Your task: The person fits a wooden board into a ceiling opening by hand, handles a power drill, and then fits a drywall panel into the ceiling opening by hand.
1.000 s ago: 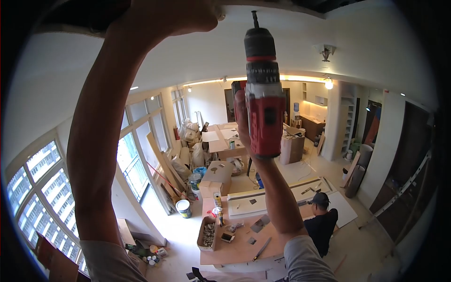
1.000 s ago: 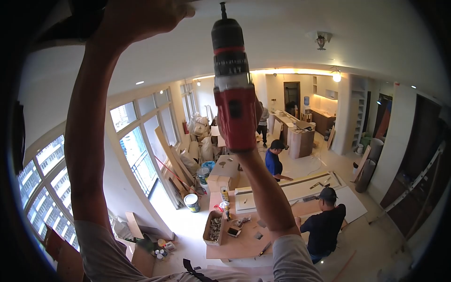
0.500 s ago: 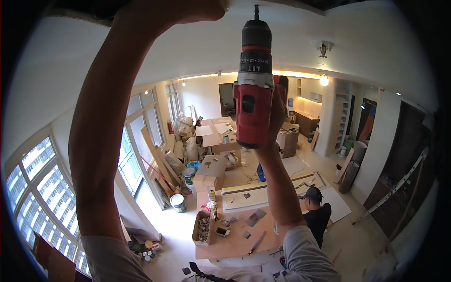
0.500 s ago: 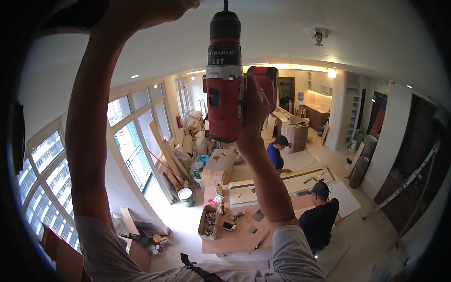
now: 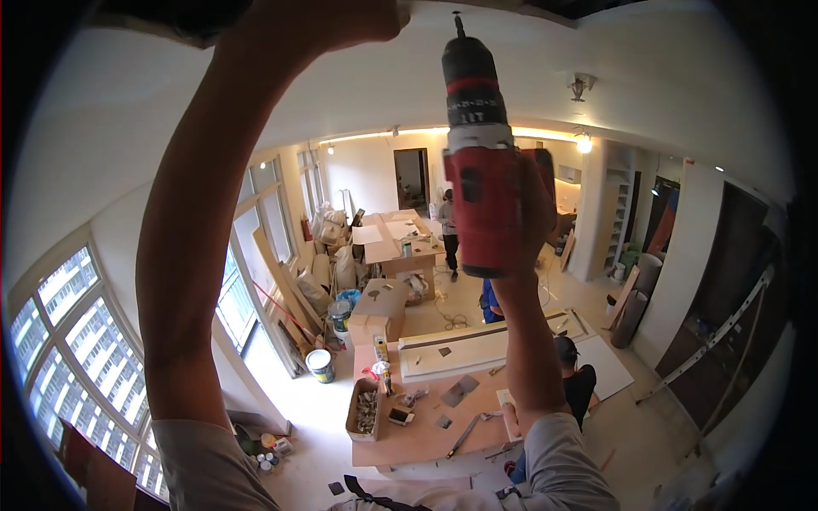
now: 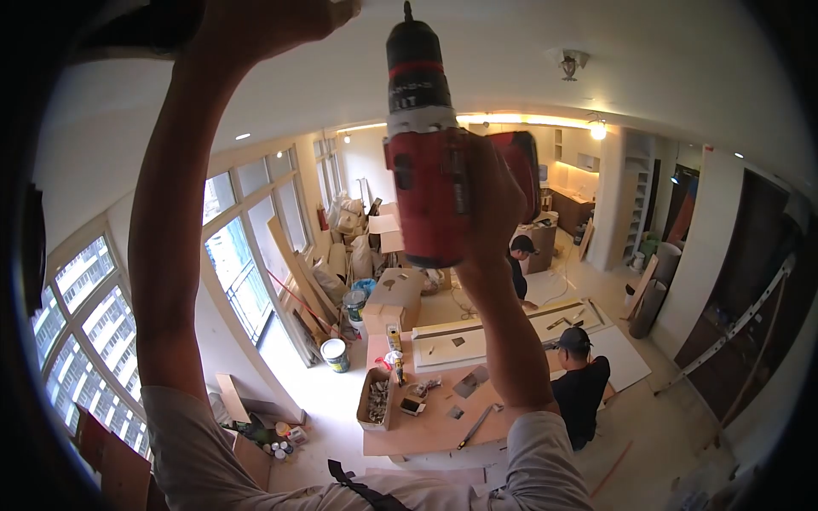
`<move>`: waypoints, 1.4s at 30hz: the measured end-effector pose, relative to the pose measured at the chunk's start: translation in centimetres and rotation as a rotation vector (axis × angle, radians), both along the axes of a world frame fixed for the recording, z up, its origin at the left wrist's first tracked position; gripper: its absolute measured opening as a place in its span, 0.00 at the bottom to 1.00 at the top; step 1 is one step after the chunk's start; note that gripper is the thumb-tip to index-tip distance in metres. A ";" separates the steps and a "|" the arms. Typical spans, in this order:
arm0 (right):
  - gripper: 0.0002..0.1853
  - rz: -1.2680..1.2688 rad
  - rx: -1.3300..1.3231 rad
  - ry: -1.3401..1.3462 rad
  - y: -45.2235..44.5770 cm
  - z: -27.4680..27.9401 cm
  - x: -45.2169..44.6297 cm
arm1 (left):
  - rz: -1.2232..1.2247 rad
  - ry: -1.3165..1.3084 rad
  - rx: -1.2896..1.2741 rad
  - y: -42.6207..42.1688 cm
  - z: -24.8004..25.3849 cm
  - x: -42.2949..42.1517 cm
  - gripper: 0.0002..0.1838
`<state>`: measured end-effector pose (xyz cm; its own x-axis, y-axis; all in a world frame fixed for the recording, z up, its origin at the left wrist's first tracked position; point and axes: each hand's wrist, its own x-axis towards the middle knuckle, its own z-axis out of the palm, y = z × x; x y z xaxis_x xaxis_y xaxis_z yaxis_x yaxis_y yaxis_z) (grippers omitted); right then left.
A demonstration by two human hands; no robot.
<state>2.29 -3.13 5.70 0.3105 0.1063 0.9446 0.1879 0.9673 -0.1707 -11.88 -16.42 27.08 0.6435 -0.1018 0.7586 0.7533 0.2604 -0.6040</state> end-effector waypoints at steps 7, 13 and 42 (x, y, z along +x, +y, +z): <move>0.38 -1.222 -0.091 -0.662 5.9 -14.3 7.3 | -0.133 -0.005 0.119 1.7 -0.7 0.6 0.22; 0.24 -0.827 -0.415 -0.137 -0.7 -21.2 10.8 | -0.251 0.009 0.221 2.0 -1.0 0.8 0.24; 0.24 -0.939 -0.838 0.211 -24.7 -37.2 16.8 | -2.210 -0.508 -3.143 -1.2 -51.2 24.3 0.35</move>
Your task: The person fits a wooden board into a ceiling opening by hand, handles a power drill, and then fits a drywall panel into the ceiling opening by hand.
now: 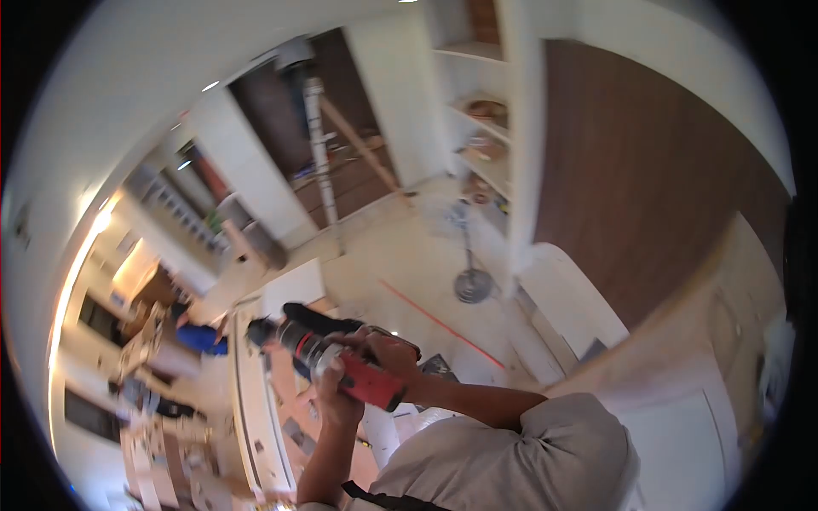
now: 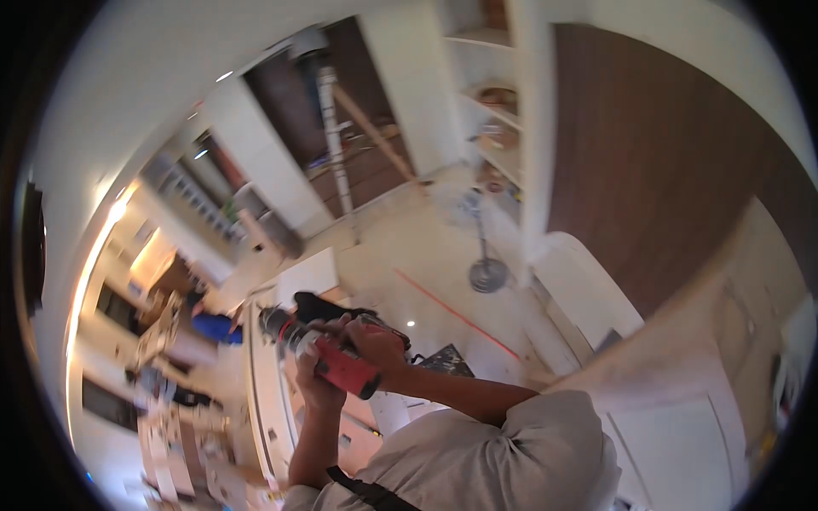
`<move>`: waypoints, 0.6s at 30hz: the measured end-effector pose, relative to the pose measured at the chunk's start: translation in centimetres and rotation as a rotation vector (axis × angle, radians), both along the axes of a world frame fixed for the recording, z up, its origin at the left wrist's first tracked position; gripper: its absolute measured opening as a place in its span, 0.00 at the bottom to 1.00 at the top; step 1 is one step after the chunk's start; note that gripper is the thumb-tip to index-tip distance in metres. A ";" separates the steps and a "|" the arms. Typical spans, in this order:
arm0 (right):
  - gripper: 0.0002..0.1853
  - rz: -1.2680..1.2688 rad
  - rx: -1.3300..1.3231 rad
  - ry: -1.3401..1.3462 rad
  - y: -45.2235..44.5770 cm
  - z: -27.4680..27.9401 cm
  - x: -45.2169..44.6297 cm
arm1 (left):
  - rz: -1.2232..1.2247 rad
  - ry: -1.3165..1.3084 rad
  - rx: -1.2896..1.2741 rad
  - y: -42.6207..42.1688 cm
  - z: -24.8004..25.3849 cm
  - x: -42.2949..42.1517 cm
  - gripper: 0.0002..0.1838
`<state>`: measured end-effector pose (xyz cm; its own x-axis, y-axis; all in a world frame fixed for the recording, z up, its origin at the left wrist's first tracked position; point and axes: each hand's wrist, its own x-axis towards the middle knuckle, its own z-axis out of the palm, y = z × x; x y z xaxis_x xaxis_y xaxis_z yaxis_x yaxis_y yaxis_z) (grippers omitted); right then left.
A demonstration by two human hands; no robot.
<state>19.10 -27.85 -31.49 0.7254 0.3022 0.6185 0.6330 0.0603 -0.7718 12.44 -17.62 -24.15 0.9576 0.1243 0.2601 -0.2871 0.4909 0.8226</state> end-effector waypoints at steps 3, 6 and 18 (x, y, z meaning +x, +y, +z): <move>0.29 -0.081 -0.225 0.020 -3.6 -0.3 -1.6 | -0.077 0.170 -0.270 -0.8 -2.4 1.4 0.21; 0.27 -0.092 -0.556 0.084 -8.4 -2.5 -1.2 | -0.219 0.174 -0.346 -4.4 -6.1 2.9 0.18; 0.16 -0.320 -0.161 -0.129 -30.5 20.1 -23.1 | -0.565 0.325 -0.152 -6.4 -10.4 7.3 0.18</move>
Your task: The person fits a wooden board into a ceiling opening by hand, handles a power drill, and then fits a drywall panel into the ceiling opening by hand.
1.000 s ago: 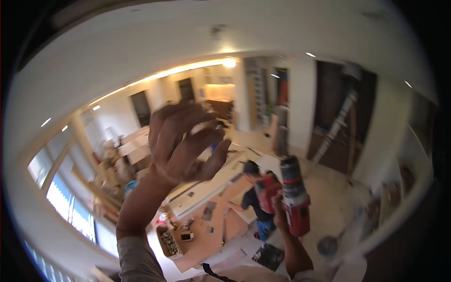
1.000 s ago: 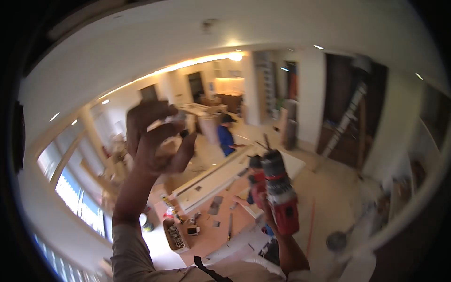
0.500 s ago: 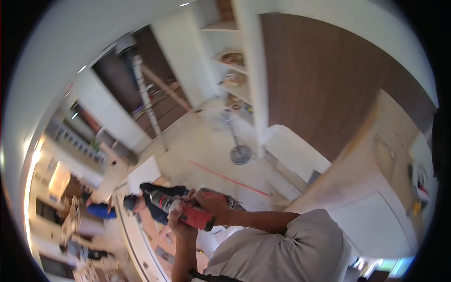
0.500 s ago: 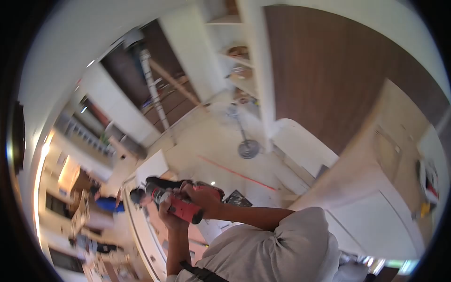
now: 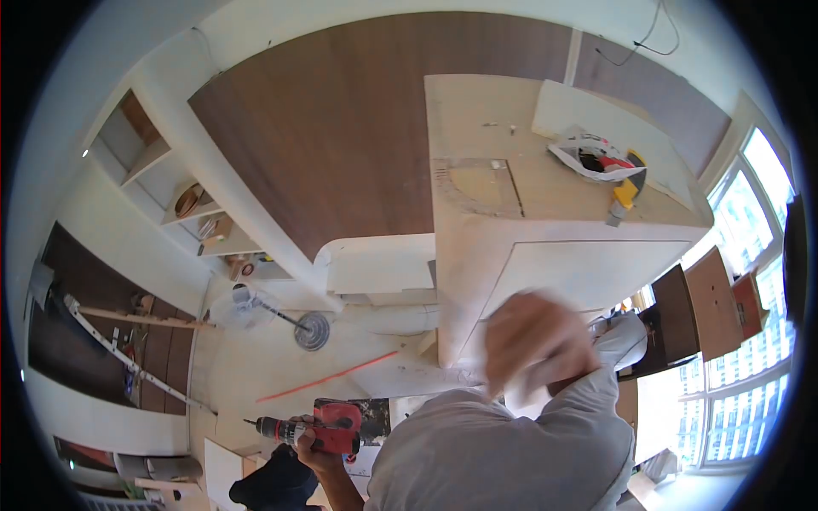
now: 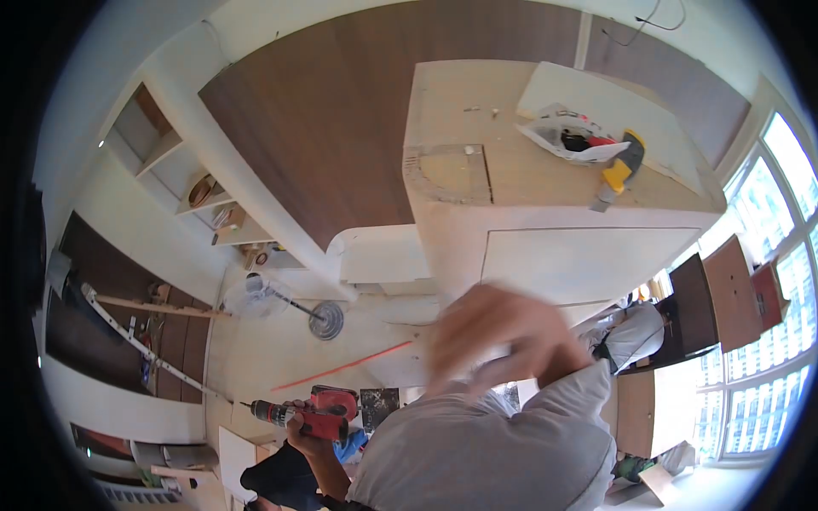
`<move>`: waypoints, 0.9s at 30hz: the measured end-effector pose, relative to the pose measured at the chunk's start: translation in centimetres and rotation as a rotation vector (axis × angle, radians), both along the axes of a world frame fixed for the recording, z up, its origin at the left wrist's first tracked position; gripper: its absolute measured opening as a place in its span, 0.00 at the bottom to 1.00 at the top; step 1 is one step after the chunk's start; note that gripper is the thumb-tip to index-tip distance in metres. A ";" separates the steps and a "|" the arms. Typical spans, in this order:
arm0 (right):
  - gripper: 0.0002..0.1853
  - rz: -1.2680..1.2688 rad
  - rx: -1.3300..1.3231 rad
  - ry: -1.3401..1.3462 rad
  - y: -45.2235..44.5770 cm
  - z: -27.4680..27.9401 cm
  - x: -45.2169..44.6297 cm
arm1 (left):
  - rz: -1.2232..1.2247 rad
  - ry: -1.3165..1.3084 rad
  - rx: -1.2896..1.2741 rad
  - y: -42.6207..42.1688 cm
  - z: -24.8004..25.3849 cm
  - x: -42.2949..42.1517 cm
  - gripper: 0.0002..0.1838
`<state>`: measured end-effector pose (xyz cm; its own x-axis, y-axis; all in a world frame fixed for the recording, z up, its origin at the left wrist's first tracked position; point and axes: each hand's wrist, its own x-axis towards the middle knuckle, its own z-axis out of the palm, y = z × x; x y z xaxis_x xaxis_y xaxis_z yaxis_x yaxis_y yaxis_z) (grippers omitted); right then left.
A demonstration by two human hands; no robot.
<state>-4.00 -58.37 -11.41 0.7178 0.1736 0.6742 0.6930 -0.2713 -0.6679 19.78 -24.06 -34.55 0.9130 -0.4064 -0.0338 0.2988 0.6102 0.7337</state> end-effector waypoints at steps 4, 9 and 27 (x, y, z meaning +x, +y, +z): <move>0.09 -1.497 -0.470 -0.288 0.7 9.2 -7.5 | -0.031 0.065 0.040 0.1 -0.2 0.3 0.21; 0.11 -1.820 -1.009 0.297 -9.6 10.0 -5.7 | -0.051 0.084 0.035 -3.6 -4.2 0.6 0.21; 0.15 -1.720 -1.177 0.212 -26.9 4.4 -14.7 | 0.050 0.163 0.089 0.3 -1.8 -1.7 0.19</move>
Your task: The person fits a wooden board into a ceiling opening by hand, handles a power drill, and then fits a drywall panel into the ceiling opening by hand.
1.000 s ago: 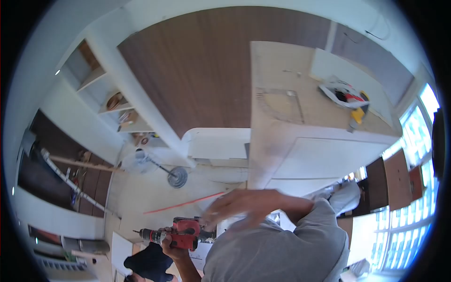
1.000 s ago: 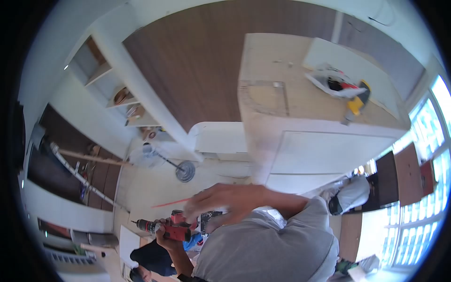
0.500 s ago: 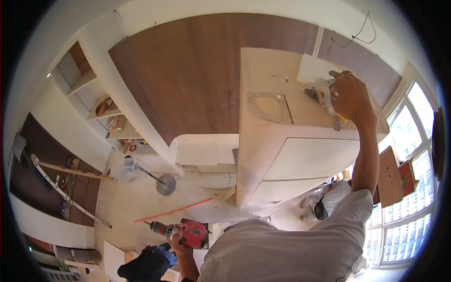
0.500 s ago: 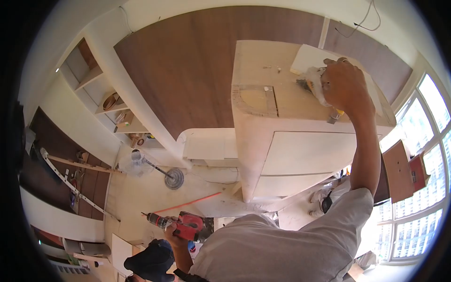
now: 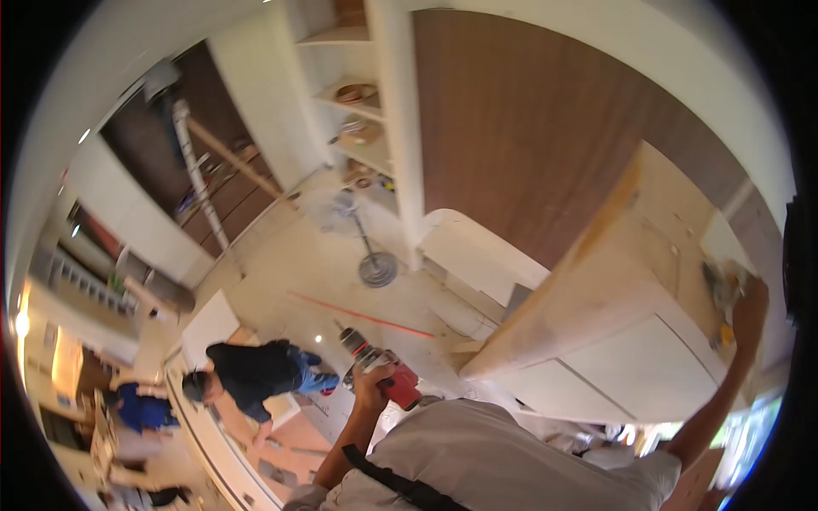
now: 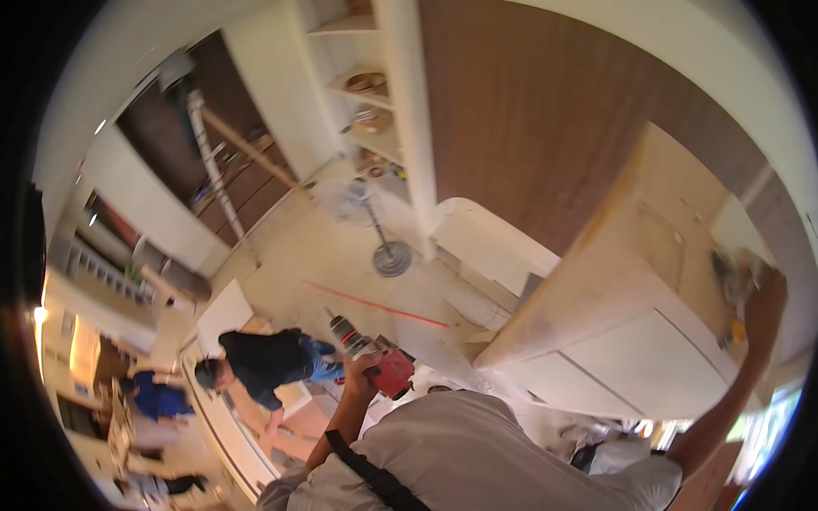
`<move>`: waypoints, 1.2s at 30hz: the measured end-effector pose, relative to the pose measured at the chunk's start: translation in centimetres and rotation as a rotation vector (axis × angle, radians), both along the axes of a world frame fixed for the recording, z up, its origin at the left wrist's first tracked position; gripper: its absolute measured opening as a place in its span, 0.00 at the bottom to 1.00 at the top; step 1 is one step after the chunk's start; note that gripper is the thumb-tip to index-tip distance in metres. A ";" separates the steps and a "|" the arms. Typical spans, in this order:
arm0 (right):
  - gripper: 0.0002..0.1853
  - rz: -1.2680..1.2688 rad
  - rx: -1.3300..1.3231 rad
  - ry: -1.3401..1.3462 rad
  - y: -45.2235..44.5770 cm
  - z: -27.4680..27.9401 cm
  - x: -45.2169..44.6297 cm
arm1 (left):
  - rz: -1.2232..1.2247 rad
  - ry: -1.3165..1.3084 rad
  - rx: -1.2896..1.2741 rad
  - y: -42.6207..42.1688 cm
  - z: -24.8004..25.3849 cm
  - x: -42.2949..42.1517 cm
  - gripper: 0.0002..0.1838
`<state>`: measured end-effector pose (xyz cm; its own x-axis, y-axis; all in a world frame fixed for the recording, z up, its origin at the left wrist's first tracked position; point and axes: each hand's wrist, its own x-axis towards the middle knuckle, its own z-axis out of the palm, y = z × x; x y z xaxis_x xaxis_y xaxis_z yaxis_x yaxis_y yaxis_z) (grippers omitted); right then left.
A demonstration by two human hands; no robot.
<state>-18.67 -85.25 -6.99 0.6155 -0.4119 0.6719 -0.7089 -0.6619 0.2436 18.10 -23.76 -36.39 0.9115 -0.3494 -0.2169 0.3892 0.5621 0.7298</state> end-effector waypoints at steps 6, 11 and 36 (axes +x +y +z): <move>0.21 -0.045 0.220 0.051 -1.3 0.9 0.6 | -0.009 0.059 -0.003 0.8 -1.1 -0.2 0.20; 0.19 -0.160 -0.058 0.227 -6.4 -1.9 -2.7 | 0.019 0.079 0.084 0.9 -0.8 -0.7 0.22; 0.04 1.340 1.103 -0.660 32.6 -8.6 26.1 | -0.191 -0.297 0.439 3.4 4.0 -3.2 0.24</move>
<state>7.40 -52.66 -15.58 0.6418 -0.2950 0.7079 0.5673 -0.4385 -0.6970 14.88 -20.37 -32.42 0.8852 -0.4487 -0.1229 0.1963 0.1209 0.9730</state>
